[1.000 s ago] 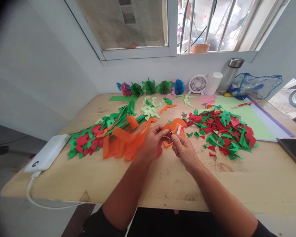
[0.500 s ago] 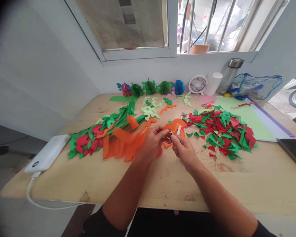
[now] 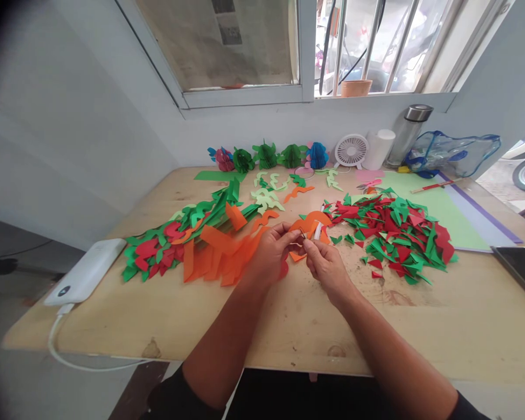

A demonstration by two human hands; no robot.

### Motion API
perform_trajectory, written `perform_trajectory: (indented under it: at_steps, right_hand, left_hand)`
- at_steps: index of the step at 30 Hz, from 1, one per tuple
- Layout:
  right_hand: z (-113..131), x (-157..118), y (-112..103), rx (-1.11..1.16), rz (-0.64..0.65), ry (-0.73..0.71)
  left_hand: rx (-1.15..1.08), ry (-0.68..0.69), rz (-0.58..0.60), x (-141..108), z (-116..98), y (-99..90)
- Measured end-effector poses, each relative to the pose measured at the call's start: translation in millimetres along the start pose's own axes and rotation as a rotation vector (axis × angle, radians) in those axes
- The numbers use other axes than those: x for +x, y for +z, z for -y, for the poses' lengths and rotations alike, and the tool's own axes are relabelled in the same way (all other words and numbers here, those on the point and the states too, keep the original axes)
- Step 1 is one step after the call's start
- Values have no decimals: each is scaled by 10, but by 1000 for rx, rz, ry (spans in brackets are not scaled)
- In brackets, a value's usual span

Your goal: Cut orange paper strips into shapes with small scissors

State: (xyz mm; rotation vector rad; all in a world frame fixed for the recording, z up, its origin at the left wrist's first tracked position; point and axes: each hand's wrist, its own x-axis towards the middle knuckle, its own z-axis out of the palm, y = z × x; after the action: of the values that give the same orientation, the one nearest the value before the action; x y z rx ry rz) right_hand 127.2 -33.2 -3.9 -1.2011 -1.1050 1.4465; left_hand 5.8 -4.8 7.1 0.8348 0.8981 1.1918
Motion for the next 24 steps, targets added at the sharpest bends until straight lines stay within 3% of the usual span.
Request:
perform_trajectory:
  at_steps: [24]
  right_hand:
    - [-9, 2, 0, 6, -4, 0]
  left_hand:
    - [17, 5, 4, -4, -2, 4]
